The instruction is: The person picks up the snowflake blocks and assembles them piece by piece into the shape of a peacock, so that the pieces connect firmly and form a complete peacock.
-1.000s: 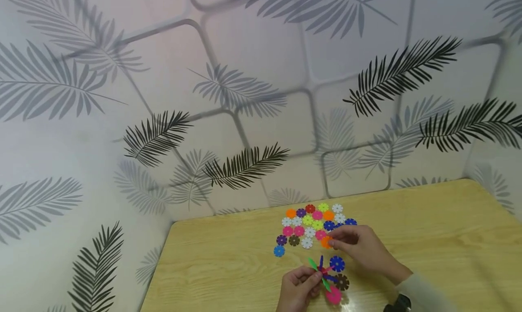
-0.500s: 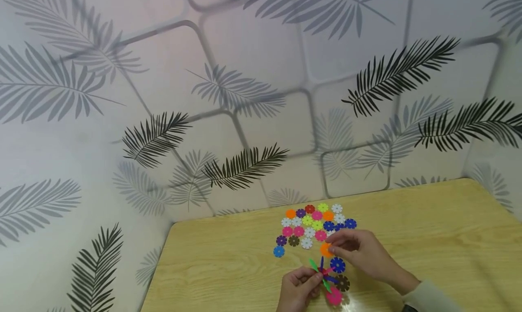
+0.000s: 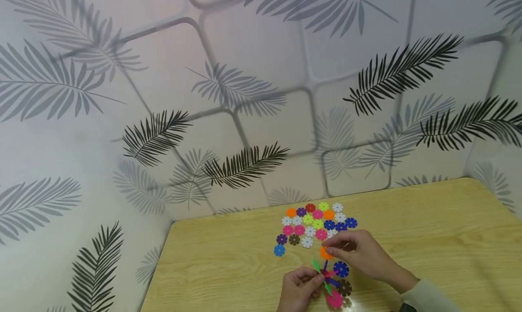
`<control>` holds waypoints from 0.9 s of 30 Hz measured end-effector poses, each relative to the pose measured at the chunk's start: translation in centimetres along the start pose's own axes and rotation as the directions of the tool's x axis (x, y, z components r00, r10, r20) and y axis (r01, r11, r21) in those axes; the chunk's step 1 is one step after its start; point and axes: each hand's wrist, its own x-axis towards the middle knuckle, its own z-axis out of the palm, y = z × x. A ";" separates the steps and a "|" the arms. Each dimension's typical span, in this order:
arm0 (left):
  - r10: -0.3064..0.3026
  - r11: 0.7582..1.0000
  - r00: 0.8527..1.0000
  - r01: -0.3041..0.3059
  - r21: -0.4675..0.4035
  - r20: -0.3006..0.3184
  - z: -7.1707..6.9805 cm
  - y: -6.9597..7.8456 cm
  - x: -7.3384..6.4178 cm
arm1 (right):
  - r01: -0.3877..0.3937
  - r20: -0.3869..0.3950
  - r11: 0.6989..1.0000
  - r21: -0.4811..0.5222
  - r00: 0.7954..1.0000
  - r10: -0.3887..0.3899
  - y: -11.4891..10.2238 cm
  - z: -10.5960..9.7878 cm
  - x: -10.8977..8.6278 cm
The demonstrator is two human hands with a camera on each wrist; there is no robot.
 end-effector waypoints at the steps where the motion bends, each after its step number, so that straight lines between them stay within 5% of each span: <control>1: -0.001 1.000 1.000 0.001 0.001 -0.001 0.0 0.0 0.0 | -0.002 0.003 1.000 -0.004 1.000 0.002 0.0 0.0 0.0; 16: 0.006 0.999 1.000 -0.006 0.042 0.013 0.1 -0.1 0.2 | -0.029 -0.080 0.999 -0.039 0.996 0.026 -0.7 0.6 -0.4; 27: -0.009 0.999 1.000 0.009 0.045 -0.008 -0.1 -0.2 0.1 | -0.056 -0.041 0.998 -0.032 0.998 0.055 -0.2 1.0 -0.5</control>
